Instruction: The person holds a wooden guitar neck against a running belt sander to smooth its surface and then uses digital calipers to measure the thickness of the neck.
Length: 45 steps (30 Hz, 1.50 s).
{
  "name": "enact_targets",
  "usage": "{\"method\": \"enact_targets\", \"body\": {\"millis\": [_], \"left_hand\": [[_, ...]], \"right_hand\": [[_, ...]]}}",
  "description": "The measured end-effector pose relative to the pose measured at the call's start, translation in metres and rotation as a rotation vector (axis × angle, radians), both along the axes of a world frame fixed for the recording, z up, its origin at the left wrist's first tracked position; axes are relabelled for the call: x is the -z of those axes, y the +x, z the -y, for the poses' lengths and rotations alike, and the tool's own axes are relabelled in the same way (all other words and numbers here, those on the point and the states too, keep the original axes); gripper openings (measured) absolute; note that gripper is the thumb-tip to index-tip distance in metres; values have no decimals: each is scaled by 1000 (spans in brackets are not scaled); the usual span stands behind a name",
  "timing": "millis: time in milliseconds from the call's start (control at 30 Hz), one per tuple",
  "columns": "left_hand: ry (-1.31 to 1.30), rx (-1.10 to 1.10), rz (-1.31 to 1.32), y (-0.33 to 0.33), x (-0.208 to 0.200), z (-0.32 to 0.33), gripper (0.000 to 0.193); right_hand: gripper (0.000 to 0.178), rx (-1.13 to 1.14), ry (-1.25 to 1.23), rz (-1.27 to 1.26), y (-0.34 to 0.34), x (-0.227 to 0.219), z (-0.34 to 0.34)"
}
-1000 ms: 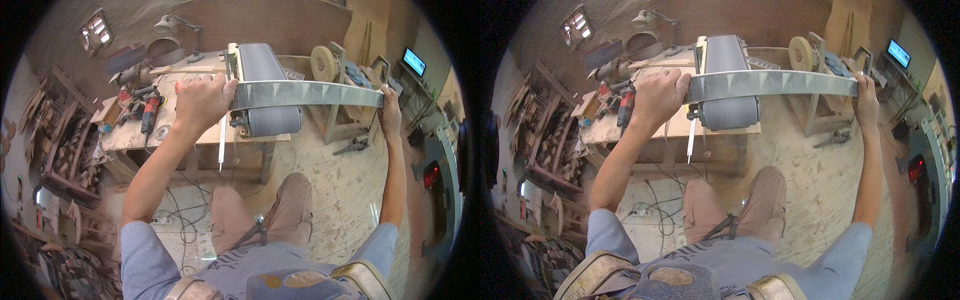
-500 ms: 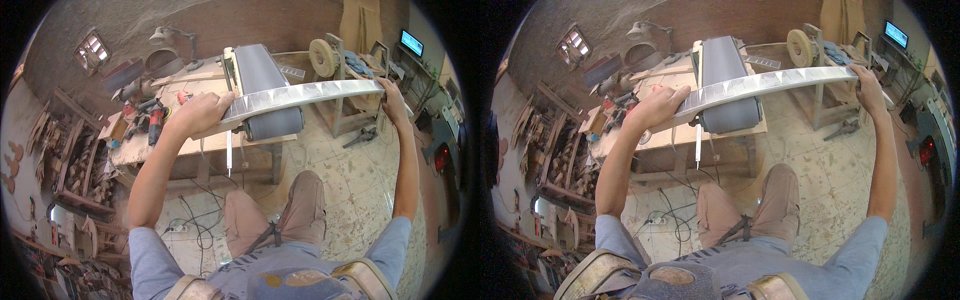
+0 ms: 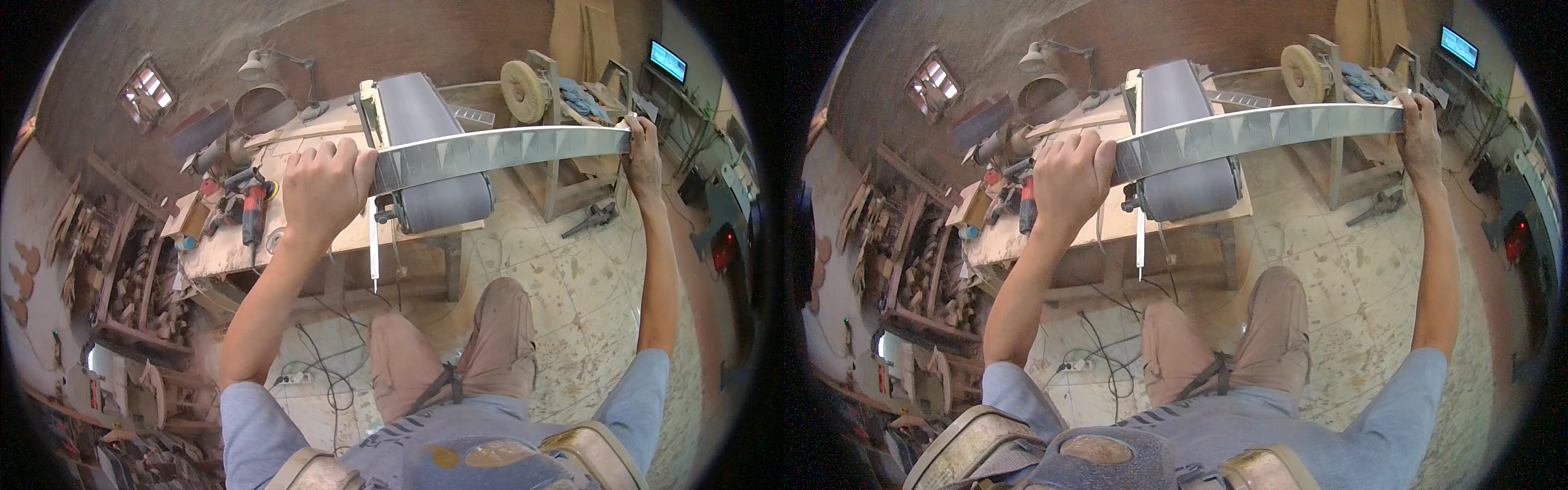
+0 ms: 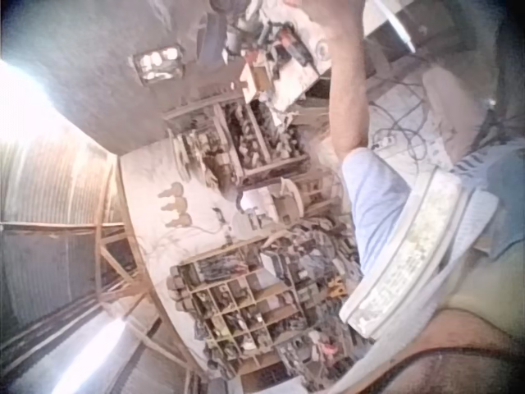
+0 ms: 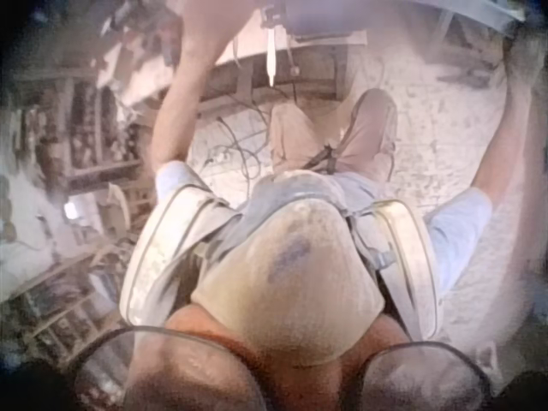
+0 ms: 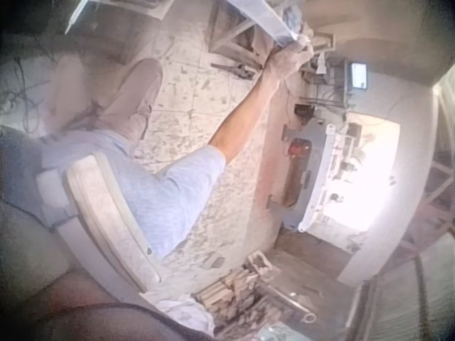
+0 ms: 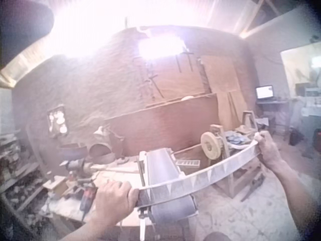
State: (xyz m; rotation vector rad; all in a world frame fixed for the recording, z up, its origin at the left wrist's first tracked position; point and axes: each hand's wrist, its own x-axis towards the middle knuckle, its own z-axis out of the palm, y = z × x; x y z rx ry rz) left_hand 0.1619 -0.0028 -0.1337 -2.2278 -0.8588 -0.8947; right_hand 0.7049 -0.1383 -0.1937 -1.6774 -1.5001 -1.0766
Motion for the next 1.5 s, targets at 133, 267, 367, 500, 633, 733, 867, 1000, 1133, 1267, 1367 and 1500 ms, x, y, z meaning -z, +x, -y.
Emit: {"method": "enact_targets", "body": {"millis": [133, 267, 367, 500, 633, 733, 867, 1000, 1133, 1267, 1367, 1500], "left_hand": [[48, 18, -3, -1, 0, 2, 35], [-347, -15, -99, -4, -12, 0, 41], [-375, 105, -342, -18, -9, -21, 47], [-916, -7, -315, -25, -32, -23, 66], [-1692, 176, -58, -61, -77, -17, 93], [-2020, 750, 206, -100, -77, -28, 118], [-1988, 940, 238, -127, -76, -32, 106], [-1990, 953, 208, -136, -70, -38, 94], [-2032, 941, 147, -122, -78, -34, 90], [-1907, 890, 104, -117, -75, -40, 81], [-1967, 846, 120, -111, -72, -46, 86], [-1946, 752, 98, -115, -76, -59, 97]], "right_hand": [[69, 54, 50, 43, 7, 5, 1], [64, -11, -94, 52, -14, -10, 12], [58, -93, -204, 37, -13, -22, 18], [45, 11, -547, 49, -31, -70, 30], [19, 228, -936, -101, -59, -145, 46], [18, 171, -1065, -143, -54, -171, 55], [28, 178, -1200, -226, -70, -169, 57], [34, 155, -1270, -231, -63, -156, 58], [40, 169, -1295, -255, -55, -151, 62], [37, 184, -1281, -267, -60, -149, 58], [32, 152, -1266, -250, -56, -148, 58], [31, 100, -1192, -184, 7, -131, 55]]}}
